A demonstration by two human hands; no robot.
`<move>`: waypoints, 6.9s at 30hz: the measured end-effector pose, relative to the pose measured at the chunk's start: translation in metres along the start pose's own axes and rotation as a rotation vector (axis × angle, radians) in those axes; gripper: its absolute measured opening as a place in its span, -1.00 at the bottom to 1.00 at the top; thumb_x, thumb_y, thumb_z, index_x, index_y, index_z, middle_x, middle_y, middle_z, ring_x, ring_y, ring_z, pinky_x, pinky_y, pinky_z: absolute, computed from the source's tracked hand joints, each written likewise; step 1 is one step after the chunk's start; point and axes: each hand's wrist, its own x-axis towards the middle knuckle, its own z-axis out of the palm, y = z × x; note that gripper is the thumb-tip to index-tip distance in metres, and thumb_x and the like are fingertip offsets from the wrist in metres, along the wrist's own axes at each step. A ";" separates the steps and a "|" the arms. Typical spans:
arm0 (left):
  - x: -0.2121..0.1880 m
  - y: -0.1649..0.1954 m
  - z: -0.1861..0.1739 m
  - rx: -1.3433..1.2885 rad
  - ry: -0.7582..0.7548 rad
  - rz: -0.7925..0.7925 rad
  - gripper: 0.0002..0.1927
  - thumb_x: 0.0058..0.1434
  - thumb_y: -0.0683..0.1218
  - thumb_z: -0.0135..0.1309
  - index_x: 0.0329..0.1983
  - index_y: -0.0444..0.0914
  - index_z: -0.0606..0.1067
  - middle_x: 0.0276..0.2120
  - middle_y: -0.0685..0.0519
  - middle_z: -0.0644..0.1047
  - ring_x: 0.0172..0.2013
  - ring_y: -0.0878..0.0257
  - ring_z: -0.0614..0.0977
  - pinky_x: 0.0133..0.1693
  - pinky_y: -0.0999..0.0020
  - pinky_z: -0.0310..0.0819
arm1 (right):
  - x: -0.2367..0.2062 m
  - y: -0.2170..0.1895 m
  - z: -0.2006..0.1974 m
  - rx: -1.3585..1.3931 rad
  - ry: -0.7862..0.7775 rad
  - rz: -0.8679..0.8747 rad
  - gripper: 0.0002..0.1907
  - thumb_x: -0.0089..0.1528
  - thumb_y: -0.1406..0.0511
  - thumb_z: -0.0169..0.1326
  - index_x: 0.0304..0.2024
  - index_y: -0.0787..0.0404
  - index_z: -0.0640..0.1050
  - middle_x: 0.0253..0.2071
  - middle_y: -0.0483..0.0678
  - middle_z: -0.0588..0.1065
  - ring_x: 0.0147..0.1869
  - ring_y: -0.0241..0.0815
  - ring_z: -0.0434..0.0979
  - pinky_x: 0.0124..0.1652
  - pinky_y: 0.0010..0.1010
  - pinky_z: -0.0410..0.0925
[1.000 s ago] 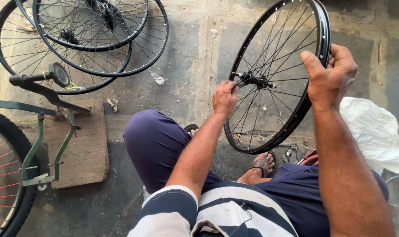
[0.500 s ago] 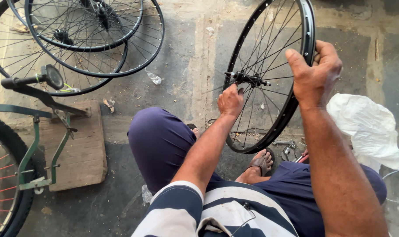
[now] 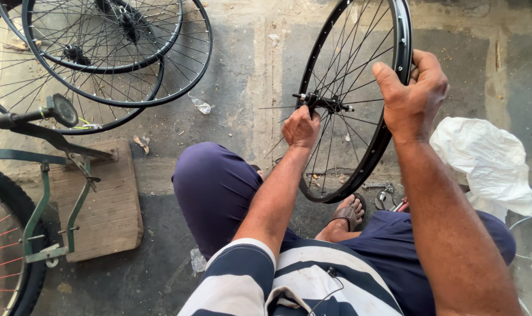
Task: The person sits on the floor and repeatedly threads and tightens small metal nipples onto the spokes of a bicycle wheel rim. The person rotates the wheel to access different spokes and uses hands to secure the components.
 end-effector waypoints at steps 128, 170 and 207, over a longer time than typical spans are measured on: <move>-0.082 0.104 -0.058 -1.756 -0.840 -0.761 -0.45 0.31 -0.15 0.22 0.22 -0.36 0.20 -0.25 -0.08 0.57 -0.38 0.29 0.63 -0.41 0.46 0.54 | -0.071 -0.008 -0.076 0.219 -0.125 0.188 -0.76 0.28 0.31 0.29 -0.08 0.25 0.54 -0.39 -0.33 0.32 -0.36 -0.53 0.22 -0.37 -0.59 0.14; -0.035 0.089 -0.070 -0.945 -0.813 0.500 -0.73 0.43 0.10 -0.01 -0.02 -0.14 0.54 -0.27 0.08 0.54 -0.12 0.13 0.47 0.05 0.17 0.29 | -0.019 0.010 -0.031 0.180 -0.082 0.121 -0.75 0.25 0.28 0.35 -0.21 0.27 0.55 -0.39 -0.25 0.43 -0.35 -0.43 0.33 -0.33 -0.52 0.23; -0.029 0.070 -0.079 -1.100 -0.880 0.432 -0.77 0.46 0.03 0.01 -0.11 -0.23 0.48 -0.27 0.08 0.40 -0.16 0.21 0.39 -0.03 0.22 0.27 | -0.021 -0.005 -0.009 0.095 -0.072 0.172 -0.64 0.15 0.13 0.35 -0.25 0.25 0.55 -0.43 -0.15 0.48 -0.38 -0.32 0.42 -0.36 -0.40 0.31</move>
